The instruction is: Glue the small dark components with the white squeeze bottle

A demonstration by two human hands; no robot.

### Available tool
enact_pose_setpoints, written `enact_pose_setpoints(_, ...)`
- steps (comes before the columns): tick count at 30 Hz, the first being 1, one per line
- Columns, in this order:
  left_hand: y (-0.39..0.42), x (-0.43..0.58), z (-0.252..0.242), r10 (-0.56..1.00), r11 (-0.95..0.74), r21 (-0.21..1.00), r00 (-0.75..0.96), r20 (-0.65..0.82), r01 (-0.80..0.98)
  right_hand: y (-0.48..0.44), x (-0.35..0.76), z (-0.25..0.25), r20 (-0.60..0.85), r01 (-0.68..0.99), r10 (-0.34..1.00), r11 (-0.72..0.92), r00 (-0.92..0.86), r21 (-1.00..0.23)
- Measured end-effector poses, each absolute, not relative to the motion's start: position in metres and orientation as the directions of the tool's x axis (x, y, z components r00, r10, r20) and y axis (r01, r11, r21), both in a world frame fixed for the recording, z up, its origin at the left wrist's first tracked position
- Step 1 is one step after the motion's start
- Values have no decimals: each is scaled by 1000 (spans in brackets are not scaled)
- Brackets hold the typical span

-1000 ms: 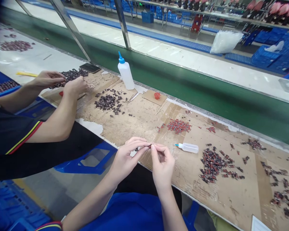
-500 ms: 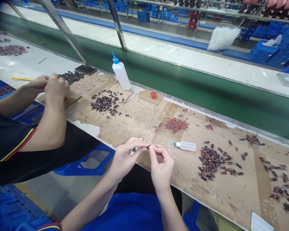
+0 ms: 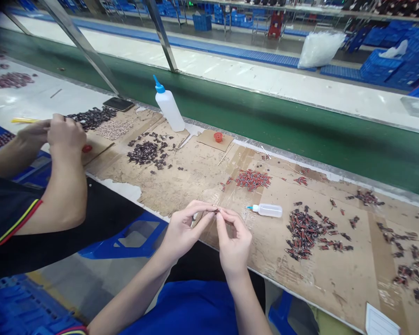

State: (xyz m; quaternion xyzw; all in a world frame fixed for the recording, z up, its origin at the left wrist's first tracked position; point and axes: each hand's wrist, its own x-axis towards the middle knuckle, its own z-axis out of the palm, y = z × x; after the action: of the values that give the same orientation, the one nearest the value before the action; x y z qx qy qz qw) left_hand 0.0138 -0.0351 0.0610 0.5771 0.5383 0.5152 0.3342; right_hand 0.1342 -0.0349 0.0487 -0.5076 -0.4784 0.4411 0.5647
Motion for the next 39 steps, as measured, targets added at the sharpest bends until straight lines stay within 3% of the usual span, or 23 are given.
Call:
enact_pose_setpoints(7,-37,18,69,973,-201,931,-51,227,304,-37,143,51,40,-4,979,42,202,-999)
enact_pose_setpoints(13,-38,17,65,946,-300,881,-7,325,365,-33,145,51,134,-55,981,142,139,-988)
enact_pose_setpoints(19,-35,19,54,957,-275,893,15,289,356,-32,143,44,55,-16,987,58,152,-998)
enact_pose_setpoints(22,-27,9,48,969,-244,885,77,233,396,-27,159,39,66,74,974,51,217,-996)
enact_pose_setpoints(25,-18,-16,39,979,-180,857,8,201,483,-20,198,36,177,247,881,72,439,-966)
enact_pose_setpoints(27,-14,-35,33,981,-101,799,-73,178,593,-16,230,34,235,366,757,-7,610,-931)
enact_pose_setpoints(29,-15,-49,27,989,-48,710,-64,130,703,-13,258,33,281,508,721,-114,633,-854)
enact_pose_setpoints(31,-19,-57,24,997,-31,635,-23,77,772,-9,275,30,402,714,783,-74,474,-696)
enact_pose_setpoints(33,-25,-60,23,999,-43,595,24,40,803,-3,282,25,471,845,858,88,205,-528)
enact_pose_setpoints(36,-35,-59,23,994,-107,562,101,43,820,10,281,13,418,879,902,285,-110,-382)
enact_pose_setpoints(39,-42,-55,21,979,-203,500,178,96,842,22,279,6,317,890,929,302,-193,-342)
